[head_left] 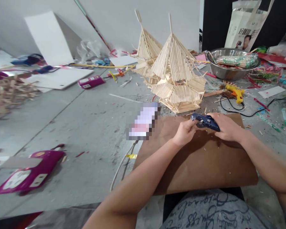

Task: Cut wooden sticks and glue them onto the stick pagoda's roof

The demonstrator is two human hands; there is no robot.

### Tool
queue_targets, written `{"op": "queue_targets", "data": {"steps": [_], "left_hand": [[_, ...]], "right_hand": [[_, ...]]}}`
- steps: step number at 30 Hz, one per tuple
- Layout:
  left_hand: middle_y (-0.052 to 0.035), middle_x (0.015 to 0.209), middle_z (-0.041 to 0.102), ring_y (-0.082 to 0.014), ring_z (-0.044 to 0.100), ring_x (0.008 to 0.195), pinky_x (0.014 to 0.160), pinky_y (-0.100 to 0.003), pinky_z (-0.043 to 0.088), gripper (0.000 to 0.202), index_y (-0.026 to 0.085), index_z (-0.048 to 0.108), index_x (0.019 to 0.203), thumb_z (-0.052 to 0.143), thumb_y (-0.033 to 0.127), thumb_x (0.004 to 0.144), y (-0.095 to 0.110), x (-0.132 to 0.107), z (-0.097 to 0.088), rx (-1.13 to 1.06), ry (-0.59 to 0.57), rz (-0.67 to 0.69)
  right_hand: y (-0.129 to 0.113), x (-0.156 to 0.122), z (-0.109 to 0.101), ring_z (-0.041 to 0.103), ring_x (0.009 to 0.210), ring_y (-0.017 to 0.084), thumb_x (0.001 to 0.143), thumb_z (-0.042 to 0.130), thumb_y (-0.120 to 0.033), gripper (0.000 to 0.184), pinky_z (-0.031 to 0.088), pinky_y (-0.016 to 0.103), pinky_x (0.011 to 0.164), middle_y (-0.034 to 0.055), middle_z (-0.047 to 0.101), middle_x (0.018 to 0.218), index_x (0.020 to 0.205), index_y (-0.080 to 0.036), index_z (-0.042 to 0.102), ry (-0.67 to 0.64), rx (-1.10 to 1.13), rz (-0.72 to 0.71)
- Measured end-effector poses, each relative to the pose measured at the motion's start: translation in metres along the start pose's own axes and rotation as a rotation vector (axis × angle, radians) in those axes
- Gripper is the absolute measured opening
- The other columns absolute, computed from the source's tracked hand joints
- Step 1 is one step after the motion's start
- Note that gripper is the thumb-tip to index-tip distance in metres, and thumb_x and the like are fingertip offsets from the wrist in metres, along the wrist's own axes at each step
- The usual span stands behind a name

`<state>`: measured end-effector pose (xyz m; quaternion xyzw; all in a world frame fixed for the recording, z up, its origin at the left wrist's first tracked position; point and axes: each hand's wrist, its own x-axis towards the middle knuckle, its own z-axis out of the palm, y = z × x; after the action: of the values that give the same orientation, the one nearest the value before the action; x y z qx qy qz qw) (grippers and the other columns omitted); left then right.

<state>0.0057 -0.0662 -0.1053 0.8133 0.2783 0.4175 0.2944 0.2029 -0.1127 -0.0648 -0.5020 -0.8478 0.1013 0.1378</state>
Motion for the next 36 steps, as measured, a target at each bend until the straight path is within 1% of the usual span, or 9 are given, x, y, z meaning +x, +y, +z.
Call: {"op": "queue_targets", "data": {"steps": [3, 6, 10, 14, 17, 22, 26, 31, 36], "left_hand": [[-0.0037, 0.066, 0.061, -0.0096, 0.054, 0.059, 0.057, -0.019, 0.041, 0.02, 0.014, 0.061, 0.076, 0.041, 0.014, 0.077, -0.004, -0.001, -0.001, 0.089, 0.033, 0.135], [-0.0035, 0.065, 0.059, -0.0096, 0.052, 0.058, 0.056, -0.02, 0.04, 0.018, 0.015, 0.06, 0.074, 0.043, 0.017, 0.078, 0.002, -0.002, -0.001, 0.09, 0.039, 0.122], [0.0007, 0.055, 0.051, -0.0075, 0.044, 0.051, 0.052, -0.02, 0.036, 0.021, 0.015, 0.057, 0.069, 0.045, 0.027, 0.081, 0.014, -0.003, 0.0, -0.143, -0.049, -0.111], [0.0073, 0.045, 0.03, -0.0033, 0.026, 0.039, 0.041, -0.018, 0.022, 0.037, 0.016, 0.044, 0.061, 0.049, 0.049, 0.078, 0.018, -0.003, -0.009, -0.638, -0.153, -0.434], [0.0091, 0.045, 0.026, -0.0021, 0.021, 0.038, 0.039, -0.017, 0.017, 0.039, 0.016, 0.042, 0.061, 0.052, 0.051, 0.075, 0.018, -0.002, -0.016, -0.81, -0.203, -0.532], [0.009, 0.048, 0.03, -0.0029, 0.024, 0.042, 0.042, -0.017, 0.02, 0.031, 0.016, 0.046, 0.072, 0.052, 0.046, 0.077, 0.024, 0.0, -0.013, -0.693, -0.209, -0.539], [0.0067, 0.055, 0.038, -0.0048, 0.032, 0.048, 0.048, -0.018, 0.027, 0.024, 0.016, 0.047, 0.076, 0.05, 0.039, 0.079, 0.025, -0.001, -0.007, -0.485, -0.194, -0.509], [0.0024, 0.065, 0.048, -0.0084, 0.042, 0.06, 0.058, -0.021, 0.034, 0.02, 0.015, 0.052, 0.074, 0.047, 0.034, 0.08, 0.027, -0.002, -0.002, -0.262, -0.234, -0.401], [0.0018, 0.064, 0.05, -0.0092, 0.044, 0.061, 0.059, -0.021, 0.037, 0.019, 0.015, 0.052, 0.074, 0.044, 0.031, 0.081, 0.031, -0.003, 0.0, -0.135, -0.253, -0.338]], "right_hand": [[0.001, -0.001, -0.001, 0.047, 0.112, 0.029, 0.063, 0.051, -0.017, 0.065, 0.036, 0.043, 0.091, 0.0186, 0.05, 0.122, 0.125, -0.01, 0.032, 0.003, 0.013, -0.062], [0.003, -0.002, 0.0, 0.041, 0.118, 0.031, 0.063, 0.051, -0.018, 0.071, 0.029, 0.05, 0.097, 0.0202, 0.045, 0.129, 0.13, -0.009, 0.027, -0.013, -0.02, -0.048], [0.007, -0.003, 0.001, 0.039, 0.12, 0.03, 0.063, 0.05, -0.019, 0.076, 0.023, 0.053, 0.1, 0.0201, 0.043, 0.131, 0.133, -0.007, 0.023, -0.032, -0.063, -0.04], [0.018, -0.004, -0.002, 0.038, 0.121, 0.03, 0.063, 0.049, -0.02, 0.078, 0.024, 0.052, 0.1, 0.0186, 0.043, 0.132, 0.135, -0.009, 0.022, 0.002, -0.109, -0.029], [0.029, -0.003, -0.001, 0.038, 0.12, 0.031, 0.067, 0.047, -0.022, 0.074, 0.025, 0.052, 0.098, 0.0197, 0.042, 0.131, 0.135, -0.007, 0.023, 0.052, -0.217, 0.054], [0.043, -0.001, 0.016, 0.041, 0.116, 0.033, 0.077, 0.044, -0.041, 0.068, 0.028, 0.051, 0.095, 0.0221, 0.045, 0.127, 0.134, -0.005, 0.03, -0.003, -0.361, 0.127], [0.04, -0.001, 0.019, 0.035, 0.121, 0.036, 0.075, 0.041, -0.061, 0.077, 0.019, 0.059, 0.096, 0.0218, 0.042, 0.131, 0.131, -0.007, 0.036, -0.008, -0.333, 0.126], [0.01, -0.002, 0.006, 0.053, 0.097, 0.021, 0.087, 0.03, -0.049, 0.045, 0.037, 0.037, 0.087, 0.0123, 0.061, 0.101, 0.099, -0.015, 0.057, 0.2, 0.078, 0.041], [-0.012, -0.003, 0.008, 0.051, 0.065, 0.013, 0.087, 0.033, -0.045, 0.035, 0.035, 0.025, 0.061, 0.0017, 0.058, 0.07, 0.077, -0.018, 0.053, 0.082, 0.402, 0.154]]}}
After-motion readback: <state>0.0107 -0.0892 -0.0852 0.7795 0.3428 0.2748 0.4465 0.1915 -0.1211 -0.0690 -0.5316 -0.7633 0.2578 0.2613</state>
